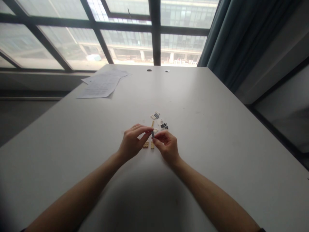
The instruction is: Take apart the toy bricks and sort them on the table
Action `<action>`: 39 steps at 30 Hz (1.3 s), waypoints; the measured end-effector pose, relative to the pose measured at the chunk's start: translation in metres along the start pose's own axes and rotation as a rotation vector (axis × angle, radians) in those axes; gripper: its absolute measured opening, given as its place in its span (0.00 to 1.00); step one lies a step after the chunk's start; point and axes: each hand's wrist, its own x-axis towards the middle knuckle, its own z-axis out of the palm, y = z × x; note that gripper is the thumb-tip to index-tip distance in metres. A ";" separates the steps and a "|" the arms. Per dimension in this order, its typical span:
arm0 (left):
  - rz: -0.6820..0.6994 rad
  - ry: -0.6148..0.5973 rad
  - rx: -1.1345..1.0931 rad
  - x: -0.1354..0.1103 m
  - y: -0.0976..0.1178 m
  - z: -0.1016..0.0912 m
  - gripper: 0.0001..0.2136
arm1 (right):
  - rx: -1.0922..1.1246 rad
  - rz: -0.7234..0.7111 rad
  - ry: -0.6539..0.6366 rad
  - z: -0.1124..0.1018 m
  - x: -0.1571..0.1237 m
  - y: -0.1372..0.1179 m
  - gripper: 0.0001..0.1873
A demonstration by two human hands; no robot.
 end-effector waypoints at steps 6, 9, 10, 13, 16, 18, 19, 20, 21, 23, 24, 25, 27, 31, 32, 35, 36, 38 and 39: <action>0.016 -0.041 -0.029 -0.001 0.000 0.000 0.08 | -0.019 -0.006 -0.022 0.001 -0.001 0.002 0.09; -0.001 -0.047 -0.028 -0.002 -0.001 0.001 0.09 | -0.037 0.004 -0.010 0.001 0.000 0.002 0.10; -0.006 -0.047 -0.024 -0.002 -0.001 0.000 0.09 | -0.039 0.005 -0.006 0.001 0.000 0.002 0.10; -0.015 -0.040 -0.006 -0.001 -0.002 0.000 0.07 | -0.040 0.004 0.000 0.000 0.000 0.002 0.09; -0.028 -0.029 0.011 -0.001 -0.002 -0.001 0.05 | -0.030 0.012 0.014 -0.001 0.001 0.001 0.09; -0.036 -0.023 0.019 -0.001 -0.002 -0.001 0.04 | -0.016 0.019 0.032 -0.001 0.002 0.001 0.08; -0.039 -0.020 0.023 -0.001 -0.002 -0.001 0.03 | -0.008 0.020 0.041 -0.001 0.002 0.001 0.08; -0.042 -0.019 0.027 -0.001 -0.002 0.000 0.03 | -0.001 0.020 0.052 -0.001 0.003 0.000 0.08; -0.047 -0.018 0.033 -0.001 -0.002 0.000 0.03 | 0.005 0.019 0.064 -0.001 0.003 0.000 0.08; -0.058 -0.026 0.046 -0.002 -0.002 0.000 0.02 | 0.008 0.017 0.086 -0.002 0.004 0.000 0.08; -0.063 -0.037 0.052 -0.002 -0.002 0.000 0.02 | 0.007 0.017 0.095 -0.002 0.005 -0.001 0.08; -0.067 -0.053 0.056 -0.002 -0.002 0.000 0.02 | 0.006 0.018 0.102 -0.001 0.005 -0.001 0.08; -0.074 -0.086 0.056 -0.002 -0.002 0.000 0.03 | 0.006 0.016 0.109 -0.001 0.005 -0.001 0.07; -0.093 -0.111 0.063 -0.002 -0.001 -0.001 0.06 | 0.010 0.010 0.099 0.001 0.005 -0.003 0.07; -0.100 -0.115 0.068 -0.002 -0.001 -0.001 0.07 | 0.007 0.011 0.090 0.001 0.004 -0.004 0.08; -0.127 -0.130 0.079 -0.002 0.000 -0.001 0.09 | 0.004 0.019 0.059 0.001 0.003 -0.004 0.08; -0.135 -0.134 0.082 -0.001 0.000 -0.001 0.10 | 0.007 0.023 0.049 0.001 0.003 -0.003 0.08; -0.146 -0.142 0.092 -0.001 0.001 -0.001 0.11 | 0.013 0.026 0.039 0.001 0.003 -0.003 0.08; -0.148 -0.146 0.098 -0.001 0.000 -0.001 0.11 | 0.016 0.026 0.039 0.000 0.003 -0.002 0.08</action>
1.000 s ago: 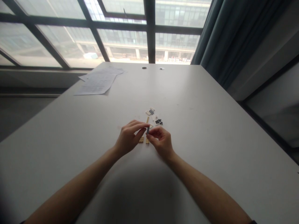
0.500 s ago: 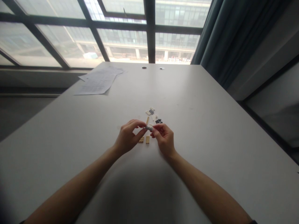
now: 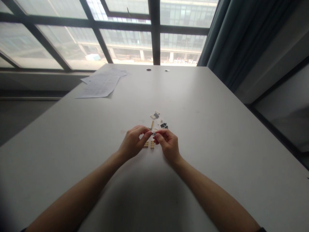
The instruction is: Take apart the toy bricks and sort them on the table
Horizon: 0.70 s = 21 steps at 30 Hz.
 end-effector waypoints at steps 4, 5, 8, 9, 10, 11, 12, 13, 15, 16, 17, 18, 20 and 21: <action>0.009 0.015 -0.006 -0.001 -0.001 0.001 0.10 | 0.013 0.006 0.013 -0.001 0.002 0.002 0.09; 0.019 0.026 -0.025 -0.002 -0.002 0.002 0.08 | 0.015 0.011 0.020 0.000 0.002 0.002 0.10; 0.075 0.028 -0.078 -0.002 -0.003 0.003 0.05 | 0.016 0.022 0.054 0.000 0.004 0.004 0.12; 0.101 0.021 -0.083 -0.002 -0.004 0.004 0.05 | 0.019 0.027 0.063 0.000 0.005 0.004 0.13; 0.125 0.014 -0.081 -0.002 -0.004 0.004 0.05 | 0.022 0.032 0.069 0.000 0.005 0.005 0.14; 0.145 0.011 -0.076 -0.002 -0.004 0.004 0.04 | 0.026 0.041 0.069 -0.001 0.006 0.005 0.14; 0.157 0.013 -0.071 -0.002 -0.004 0.005 0.04 | 0.028 0.051 0.066 -0.001 0.006 0.006 0.15; 0.160 0.017 -0.068 -0.002 -0.004 0.005 0.04 | 0.026 0.061 0.058 -0.001 0.006 0.007 0.15; 0.144 0.023 -0.063 -0.002 -0.004 0.004 0.04 | 0.002 0.071 0.037 -0.002 0.006 0.008 0.16; 0.130 0.023 -0.063 -0.001 -0.004 0.004 0.04 | -0.018 0.068 0.025 -0.003 0.005 0.008 0.16; 0.113 0.024 -0.065 -0.001 -0.003 0.003 0.04 | -0.042 0.061 0.011 -0.003 0.004 0.008 0.17; 0.097 0.021 -0.069 -0.001 -0.003 0.003 0.05 | -0.065 0.051 -0.004 -0.003 0.004 0.008 0.17; 0.058 0.005 -0.097 -0.001 -0.002 0.002 0.05 | -0.099 0.032 -0.037 -0.003 0.002 0.007 0.17; 0.034 -0.005 -0.124 -0.001 -0.002 0.002 0.05 | -0.112 0.024 -0.051 -0.003 0.002 0.006 0.17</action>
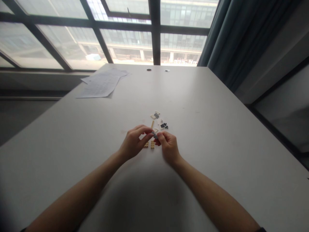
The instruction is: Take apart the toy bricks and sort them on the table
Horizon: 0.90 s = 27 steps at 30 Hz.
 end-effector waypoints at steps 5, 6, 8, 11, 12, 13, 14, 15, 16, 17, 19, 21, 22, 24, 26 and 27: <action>-0.172 -0.051 -0.276 0.003 -0.005 0.000 0.06 | -0.060 -0.054 -0.032 0.000 -0.003 -0.004 0.11; -0.207 -0.065 -0.343 0.003 -0.007 0.000 0.07 | -0.067 -0.076 -0.026 -0.001 -0.003 -0.004 0.08; -0.262 -0.093 -0.465 0.004 -0.010 0.000 0.09 | -0.093 -0.140 -0.016 -0.002 -0.003 -0.005 0.10; -0.303 -0.130 -0.603 0.005 -0.012 -0.001 0.12 | -0.184 -0.260 -0.058 -0.003 -0.003 -0.006 0.20; -0.311 -0.147 -0.629 0.005 -0.011 -0.001 0.12 | -0.219 -0.294 -0.083 -0.004 -0.002 -0.006 0.20; -0.318 -0.161 -0.646 0.006 -0.010 -0.002 0.12 | -0.248 -0.323 -0.103 -0.004 -0.002 -0.007 0.20; -0.326 -0.171 -0.653 0.006 -0.009 -0.002 0.12 | -0.273 -0.345 -0.117 -0.004 -0.002 -0.008 0.19; -0.335 -0.179 -0.650 0.007 -0.007 -0.003 0.12 | -0.295 -0.360 -0.123 -0.004 -0.001 -0.008 0.19; -0.345 -0.186 -0.637 0.007 -0.006 -0.003 0.12 | -0.312 -0.369 -0.125 -0.005 -0.001 -0.008 0.18; -0.352 -0.185 -0.608 0.008 -0.005 -0.003 0.12 | -0.326 -0.373 -0.119 -0.005 -0.001 -0.009 0.18; -0.348 -0.158 -0.489 0.008 -0.006 -0.004 0.12 | -0.355 -0.377 -0.105 -0.008 0.001 -0.009 0.18; -0.296 -0.110 -0.304 0.007 -0.007 -0.006 0.11 | -0.395 -0.373 -0.098 -0.012 0.004 -0.009 0.18; -0.249 -0.091 -0.200 0.006 -0.009 -0.007 0.10 | -0.417 -0.365 -0.101 -0.015 0.005 -0.009 0.18; -0.126 -0.114 0.001 0.004 -0.011 -0.011 0.09 | -0.465 -0.332 -0.133 -0.020 0.009 -0.008 0.18; -0.002 -0.190 0.174 0.002 -0.014 -0.014 0.10 | -0.523 -0.277 -0.207 -0.025 0.013 -0.007 0.17; 0.046 -0.233 0.239 0.001 -0.015 -0.015 0.12 | -0.558 -0.248 -0.254 -0.027 0.014 -0.006 0.16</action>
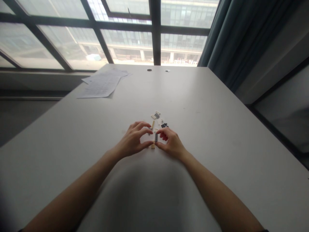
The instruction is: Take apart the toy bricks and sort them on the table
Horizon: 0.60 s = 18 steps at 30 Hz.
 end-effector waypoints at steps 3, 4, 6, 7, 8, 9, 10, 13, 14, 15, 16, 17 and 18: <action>0.071 -0.092 0.119 -0.003 -0.004 0.003 0.16 | -0.086 0.030 -0.128 -0.002 0.000 0.004 0.16; 0.080 -0.114 0.140 -0.003 -0.005 0.005 0.17 | -0.110 0.031 -0.147 -0.003 0.000 0.004 0.16; 0.089 -0.146 0.172 -0.003 -0.006 0.007 0.18 | -0.142 0.031 -0.171 -0.004 0.000 0.005 0.16; 0.093 -0.157 0.182 -0.003 -0.006 0.008 0.17 | -0.152 0.033 -0.183 -0.004 0.000 0.005 0.16; 0.097 -0.164 0.190 -0.003 -0.006 0.009 0.17 | -0.162 0.038 -0.193 -0.004 0.000 0.005 0.16; 0.099 -0.167 0.196 -0.003 -0.005 0.009 0.17 | -0.171 0.041 -0.201 -0.004 0.000 0.005 0.16; 0.100 -0.169 0.200 -0.003 -0.005 0.009 0.16 | -0.181 0.040 -0.207 -0.004 0.001 0.005 0.15; 0.098 -0.173 0.204 -0.003 -0.004 0.010 0.15 | -0.218 0.020 -0.223 -0.004 0.001 0.004 0.14; 0.097 -0.174 0.203 -0.003 -0.004 0.010 0.14 | -0.230 0.013 -0.227 -0.003 0.001 0.004 0.14; 0.096 -0.174 0.202 -0.003 -0.004 0.010 0.14 | -0.241 0.010 -0.230 -0.003 0.002 0.003 0.14; 0.095 -0.174 0.199 -0.003 -0.004 0.010 0.13 | -0.248 0.009 -0.233 -0.003 0.002 0.003 0.14; 0.094 -0.171 0.197 -0.003 -0.004 0.010 0.13 | -0.254 0.010 -0.235 -0.003 0.002 0.003 0.14; 0.094 -0.169 0.196 -0.003 -0.004 0.010 0.13 | -0.259 0.011 -0.237 -0.003 0.002 0.003 0.13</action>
